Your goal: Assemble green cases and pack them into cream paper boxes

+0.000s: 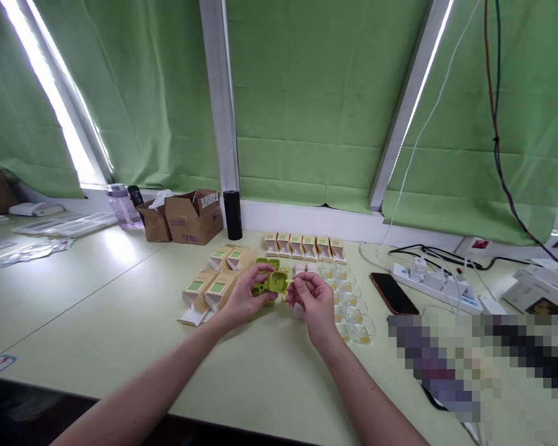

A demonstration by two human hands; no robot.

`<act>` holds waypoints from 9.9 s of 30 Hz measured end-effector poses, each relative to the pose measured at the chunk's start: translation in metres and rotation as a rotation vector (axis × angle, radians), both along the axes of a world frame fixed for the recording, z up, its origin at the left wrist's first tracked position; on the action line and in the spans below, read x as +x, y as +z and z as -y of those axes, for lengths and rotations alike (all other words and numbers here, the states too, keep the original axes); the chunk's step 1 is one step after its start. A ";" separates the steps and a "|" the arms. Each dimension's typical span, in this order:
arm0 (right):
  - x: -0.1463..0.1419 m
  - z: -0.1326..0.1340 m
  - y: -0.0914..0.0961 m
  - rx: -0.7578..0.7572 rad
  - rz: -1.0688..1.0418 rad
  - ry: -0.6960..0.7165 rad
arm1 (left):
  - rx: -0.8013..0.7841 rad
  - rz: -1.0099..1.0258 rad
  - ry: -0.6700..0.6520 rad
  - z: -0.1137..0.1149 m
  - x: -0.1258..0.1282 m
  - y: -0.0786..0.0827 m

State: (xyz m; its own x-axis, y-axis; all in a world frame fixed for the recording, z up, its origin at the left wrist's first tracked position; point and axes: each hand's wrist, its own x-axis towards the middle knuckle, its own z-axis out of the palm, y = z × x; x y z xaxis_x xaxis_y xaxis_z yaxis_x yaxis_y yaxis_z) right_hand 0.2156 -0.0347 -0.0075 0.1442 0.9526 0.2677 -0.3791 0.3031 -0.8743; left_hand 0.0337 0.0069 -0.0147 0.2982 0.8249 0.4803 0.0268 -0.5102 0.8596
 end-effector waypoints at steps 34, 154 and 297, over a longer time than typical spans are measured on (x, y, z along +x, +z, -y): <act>0.009 0.002 -0.006 0.841 1.279 -0.694 | 0.196 -0.025 -0.047 0.005 0.002 -0.006; 0.007 -0.009 -0.032 0.661 0.925 -0.426 | 0.123 -0.113 0.214 0.003 -0.003 0.004; 0.012 -0.003 -0.013 0.338 0.679 -0.202 | 0.396 -0.182 0.085 0.011 -0.001 0.009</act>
